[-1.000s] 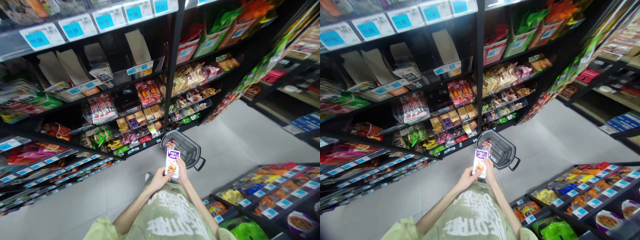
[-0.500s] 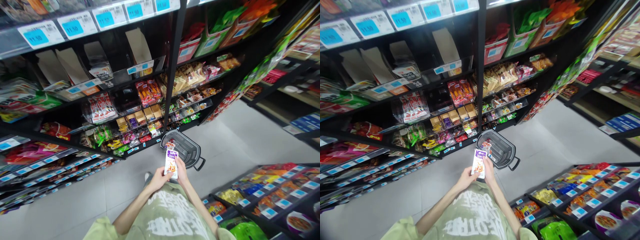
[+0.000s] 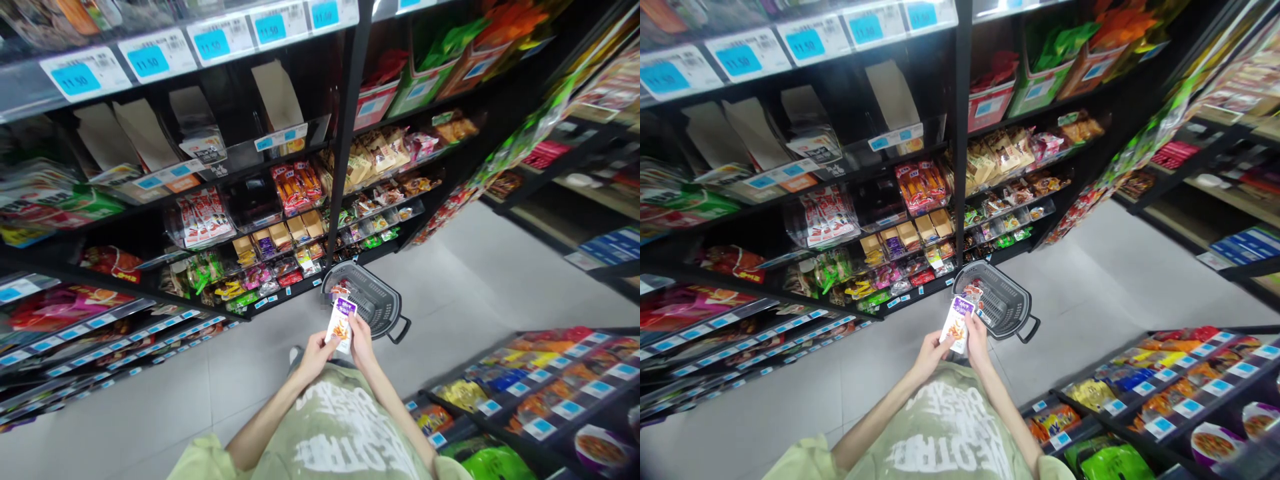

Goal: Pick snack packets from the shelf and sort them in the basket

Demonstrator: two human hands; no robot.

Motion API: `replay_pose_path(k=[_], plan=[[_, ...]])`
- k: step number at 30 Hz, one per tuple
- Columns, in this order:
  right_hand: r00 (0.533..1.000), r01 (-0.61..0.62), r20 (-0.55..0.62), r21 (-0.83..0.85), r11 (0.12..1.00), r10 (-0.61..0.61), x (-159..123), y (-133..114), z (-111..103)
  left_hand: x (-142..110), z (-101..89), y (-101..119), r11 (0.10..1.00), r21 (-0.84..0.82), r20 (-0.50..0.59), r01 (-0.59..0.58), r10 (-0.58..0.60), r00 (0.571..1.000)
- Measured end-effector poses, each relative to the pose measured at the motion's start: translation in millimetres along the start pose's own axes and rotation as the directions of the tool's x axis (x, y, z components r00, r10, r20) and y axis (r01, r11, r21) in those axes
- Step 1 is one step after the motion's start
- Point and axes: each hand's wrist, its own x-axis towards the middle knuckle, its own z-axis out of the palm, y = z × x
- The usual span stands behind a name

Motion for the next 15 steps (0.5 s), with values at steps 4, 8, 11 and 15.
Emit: replay_pose_path(k=[4, 8, 11, 15], plan=[[0.998, 0.020, -0.055, 0.005, 1.000, -0.019, 2.2, -2.9, 1.4, 1.6, 0.1, -3.2, 0.999, 0.022, -0.070, 0.024, -0.023, 0.997], [0.990, 0.083, -0.108, -0.063, 0.995, -0.090, 5.2, -2.1, -0.9, 4.2, -3.1, -10.0, 0.993, 0.117, -0.231, -0.017, 0.044, 0.972], [0.993, 0.106, -0.042, -0.158, 0.982, -0.114, 4.3, -0.5, -2.1, 5.2, -6.4, -9.3, 0.944, 0.314, -0.305, -0.096, 0.196, 0.932], [0.993, 0.119, 0.049, -0.237, 0.964, -0.111, 2.3, 1.7, -1.3, 6.0, -7.3, -3.5, 0.878, 0.444, -0.296, -0.179, 0.332, 0.896]])
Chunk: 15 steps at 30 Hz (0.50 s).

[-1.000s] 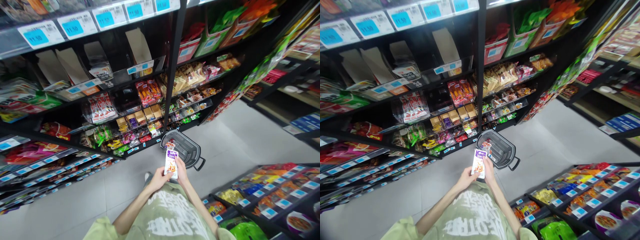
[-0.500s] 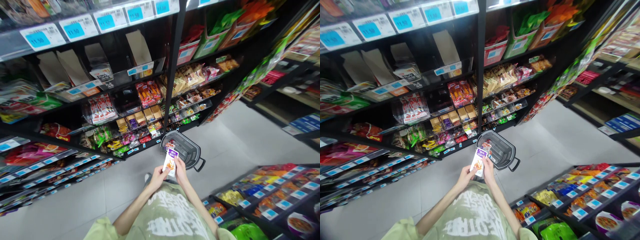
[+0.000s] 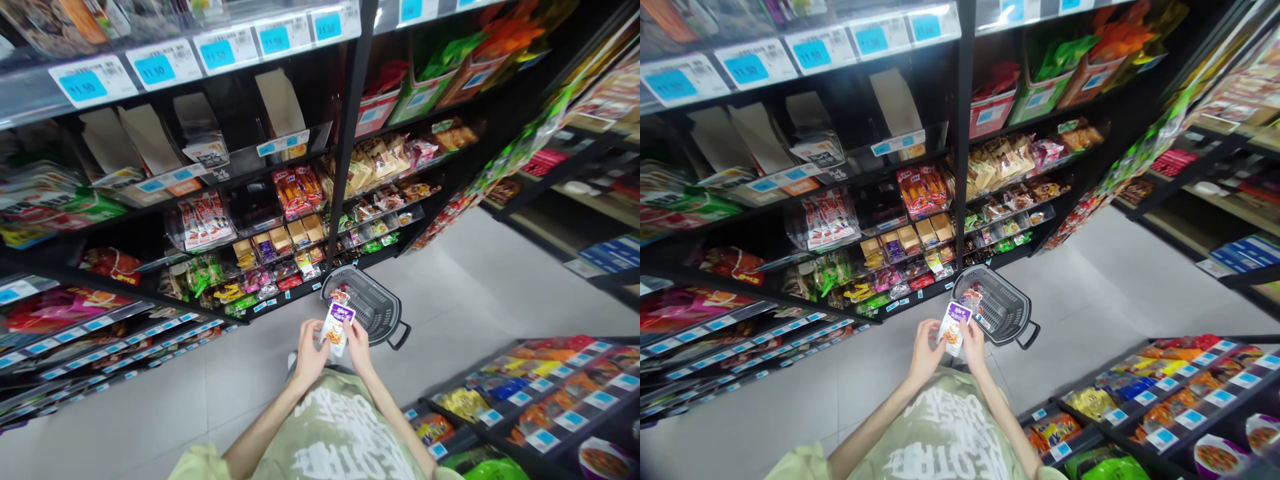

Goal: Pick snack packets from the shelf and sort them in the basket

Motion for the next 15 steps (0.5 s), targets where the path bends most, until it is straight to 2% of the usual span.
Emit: replay_pose_path(k=[6, 15], plan=[[1.000, -0.024, -0.009, 0.044, 0.999, 0.025, 2.8, 4.2, -0.1, 0.2, 0.7, 3.6, 0.999, -0.046, -0.009, -0.011, 0.011, 1.000], [0.991, -0.046, 0.127, 0.008, 0.999, 0.044, -0.2, -4.2, 1.2, 0.6, -3.5, 15.3, 0.999, -0.045, 0.065, -0.031, 0.033, 0.997]])
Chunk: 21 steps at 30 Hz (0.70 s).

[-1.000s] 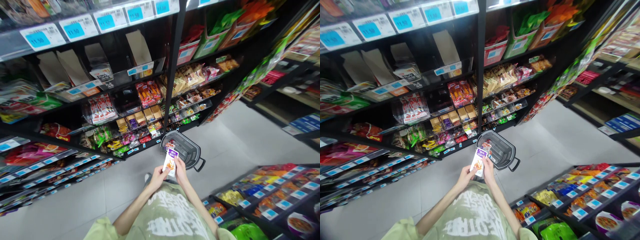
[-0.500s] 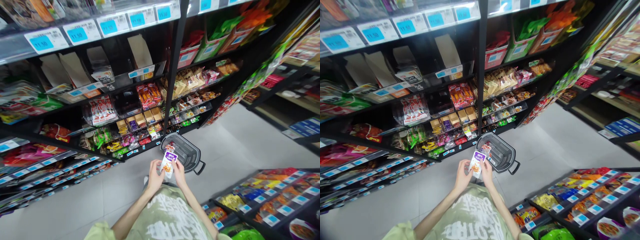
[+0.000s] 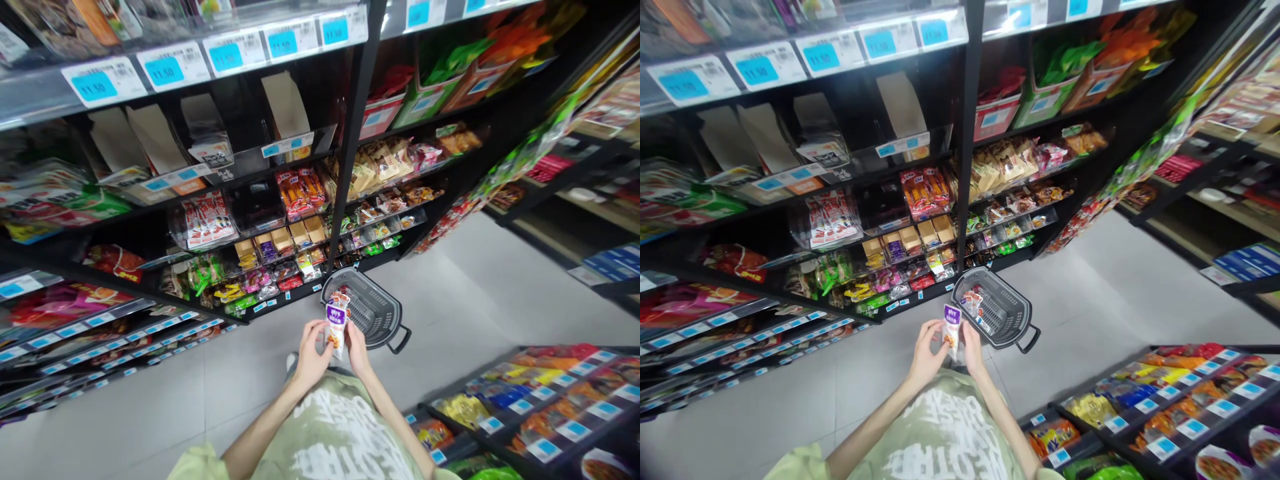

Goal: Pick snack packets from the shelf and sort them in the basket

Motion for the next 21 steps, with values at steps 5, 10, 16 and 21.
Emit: replay_pose_path(k=[5, 10, 16, 21], plan=[[0.992, 0.118, -0.017, -0.135, 0.984, -0.122, -0.5, -9.9, 0.2, 0.5, -0.7, 8.2, 0.989, -0.145, 0.098, 0.033, -0.019, 0.995], [0.992, 0.125, 0.037, -0.128, 0.984, -0.121, -2.3, -13.4, 0.5, -0.6, 0.3, 1.3, 0.891, -0.386, 0.206, 0.241, -0.171, 0.964], [0.978, 0.203, 0.023, -0.304, 0.931, -0.206, -2.7, -5.8, -2.0, -1.7, 11.0, -18.4, 0.509, -0.736, 0.248, 0.446, -0.411, 0.877], [0.976, 0.208, 0.018, -0.337, 0.918, -0.215, -4.2, -5.9, -1.4, -4.7, 13.1, -17.4, 0.372, -0.813, 0.225, 0.448, -0.509, 0.831]])
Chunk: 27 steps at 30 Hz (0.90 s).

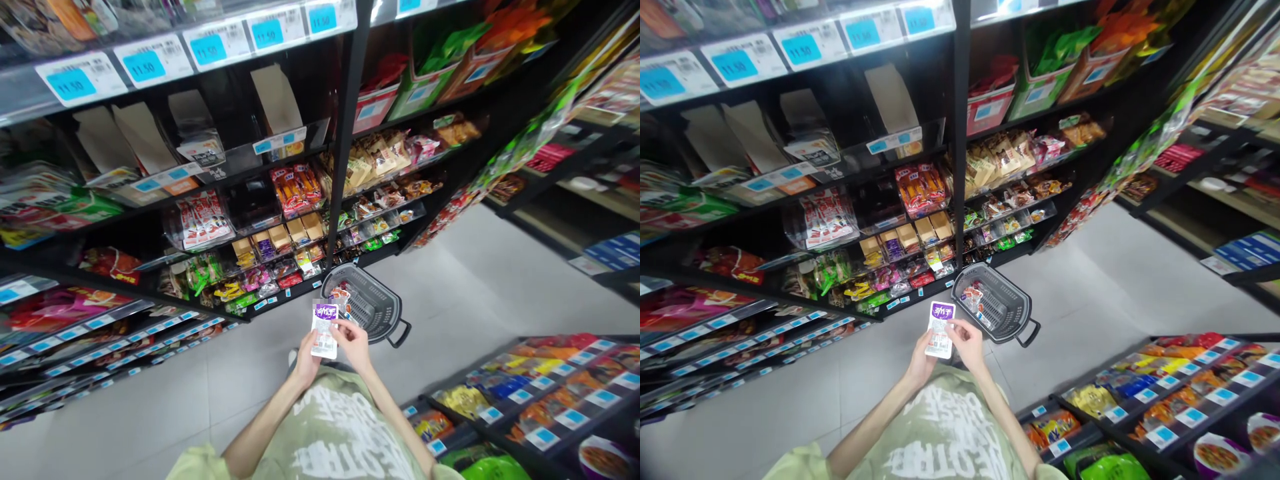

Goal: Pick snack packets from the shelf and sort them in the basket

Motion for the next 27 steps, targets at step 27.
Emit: replay_pose_path(k=[27], plan=[[0.999, -0.025, 0.037, 0.043, 0.999, 0.023, -0.5, 1.2, -1.9, 1.5, -3.0, -4.4, 0.998, -0.057, -0.043, 0.029, -0.032, 0.999]])
